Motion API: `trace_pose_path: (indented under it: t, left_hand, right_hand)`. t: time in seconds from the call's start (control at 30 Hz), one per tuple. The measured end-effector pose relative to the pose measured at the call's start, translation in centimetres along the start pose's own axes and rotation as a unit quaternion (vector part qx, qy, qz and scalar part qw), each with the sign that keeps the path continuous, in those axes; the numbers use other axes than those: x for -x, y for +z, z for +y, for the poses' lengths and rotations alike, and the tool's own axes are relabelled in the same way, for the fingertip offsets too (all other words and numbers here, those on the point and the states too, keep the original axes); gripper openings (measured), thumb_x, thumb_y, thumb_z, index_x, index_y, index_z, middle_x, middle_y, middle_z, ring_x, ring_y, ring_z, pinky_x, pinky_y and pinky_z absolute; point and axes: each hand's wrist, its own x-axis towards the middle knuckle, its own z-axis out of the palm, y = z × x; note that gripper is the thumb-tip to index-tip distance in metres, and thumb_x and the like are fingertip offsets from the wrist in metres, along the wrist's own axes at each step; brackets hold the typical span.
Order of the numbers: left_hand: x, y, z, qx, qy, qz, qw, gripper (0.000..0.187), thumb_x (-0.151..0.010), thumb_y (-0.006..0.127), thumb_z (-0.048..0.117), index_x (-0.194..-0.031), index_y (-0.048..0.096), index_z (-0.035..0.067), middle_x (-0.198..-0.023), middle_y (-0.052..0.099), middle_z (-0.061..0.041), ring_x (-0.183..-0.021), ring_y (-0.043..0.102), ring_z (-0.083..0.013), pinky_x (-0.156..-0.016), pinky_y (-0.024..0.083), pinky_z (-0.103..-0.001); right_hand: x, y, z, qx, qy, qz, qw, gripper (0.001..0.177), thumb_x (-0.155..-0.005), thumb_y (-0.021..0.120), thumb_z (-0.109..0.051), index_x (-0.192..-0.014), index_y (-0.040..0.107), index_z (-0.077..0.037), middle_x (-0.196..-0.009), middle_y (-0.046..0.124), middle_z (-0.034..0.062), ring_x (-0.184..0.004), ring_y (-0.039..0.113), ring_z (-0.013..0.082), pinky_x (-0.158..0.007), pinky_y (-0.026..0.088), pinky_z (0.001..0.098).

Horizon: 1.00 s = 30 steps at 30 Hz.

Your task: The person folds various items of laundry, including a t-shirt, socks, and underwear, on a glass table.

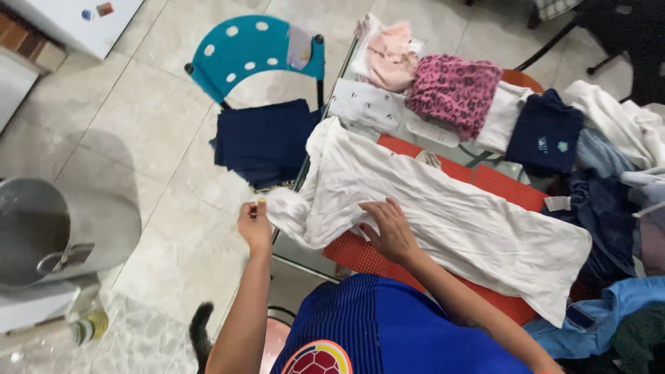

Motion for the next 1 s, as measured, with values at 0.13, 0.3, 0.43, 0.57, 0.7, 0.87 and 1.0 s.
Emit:
trace_pose_path:
  t: [0.13,0.3,0.43,0.57,0.7,0.87,1.0]
  left_hand:
    - [6.9,-1.1,13.8,0.090,0.221,-0.019,0.971,0.006,-0.094,0.070,0.010,-0.092,0.066,0.005,-0.094,0.063,-0.008,-0.087,0.059,-0.0194,-0.077,0.049,-0.035]
    - [12.5,0.2,25.7,-0.064,0.518,-0.035,0.852,0.012,-0.083,0.078,0.014,-0.087,0.068,0.008,-0.103,0.064,-0.012,-0.102,0.062,-0.0328,-0.097,0.042,-0.049]
    - [12.3,1.1,27.3,-0.039,0.532,-0.071,0.843,0.015,-0.089,0.077,0.021,-0.098,0.071,0.010,-0.119,0.066,-0.013,-0.117,0.062,-0.0340,-0.107,0.042,-0.048]
    - [9.7,1.0,25.9,-0.032,0.489,-0.104,0.866,0.037,-0.089,0.079,0.026,-0.121,0.067,0.010,-0.136,0.062,-0.014,-0.130,0.059,-0.0354,-0.110,0.043,-0.047]
    - [6.0,4.9,20.3,0.027,0.329,-0.217,0.918,0.072,-0.074,0.085,0.028,-0.136,0.053,0.007,-0.138,0.059,-0.015,-0.129,0.058,-0.0340,-0.107,0.045,-0.045]
    - [4.2,10.2,14.5,-0.030,0.217,-0.366,0.904,0.086,-0.074,0.096,0.030,-0.137,0.052,-0.007,-0.132,0.062,-0.023,-0.122,0.059,-0.0292,-0.102,0.048,-0.039]
    - [3.5,9.6,15.1,0.022,0.123,-0.451,0.884,0.062,-0.078,0.087,0.029,-0.130,0.068,0.003,-0.119,0.077,-0.013,-0.109,0.072,-0.0200,-0.097,0.056,-0.034]
  right_hand:
    - [-3.0,-2.8,-3.4,-0.093,0.037,-0.029,0.995,0.053,-0.091,0.077,-0.023,-0.136,0.055,-0.007,-0.128,0.063,0.0153,-0.125,0.057,0.0354,-0.115,0.038,0.0488]
    - [-7.6,-2.4,-4.9,-0.200,-0.073,-0.018,0.977,0.074,-0.081,0.081,-0.023,-0.140,0.046,0.005,-0.132,0.057,0.0276,-0.124,0.054,0.0428,-0.107,0.040,0.0474]
    - [-9.5,-1.4,-2.5,-0.390,0.074,-0.039,0.917,0.050,-0.086,0.069,-0.010,-0.133,0.055,-0.001,-0.118,0.068,0.0114,-0.109,0.067,0.0219,-0.093,0.057,0.0380]
    - [-11.7,-3.1,0.8,-0.523,0.233,0.023,0.820,0.037,-0.093,0.068,-0.010,-0.129,0.061,-0.004,-0.114,0.070,0.0071,-0.101,0.067,0.0162,-0.089,0.056,0.0370]
    - [-13.7,-5.6,2.4,-0.641,0.152,0.032,0.751,0.028,-0.101,0.064,-0.004,-0.128,0.063,0.000,-0.118,0.069,0.0100,-0.109,0.066,0.0186,-0.100,0.052,0.0378]
    - [-15.4,-7.5,3.6,-0.405,0.016,-0.021,0.914,0.026,-0.112,0.052,-0.007,-0.137,0.059,-0.001,-0.132,0.067,0.0082,-0.120,0.064,0.0202,-0.109,0.051,0.0410]
    - [-16.5,-10.0,2.6,-0.766,0.106,-0.026,0.634,0.041,-0.097,0.063,-0.007,-0.137,0.057,-0.002,-0.130,0.068,0.0086,-0.121,0.069,0.0220,-0.112,0.054,0.0402]
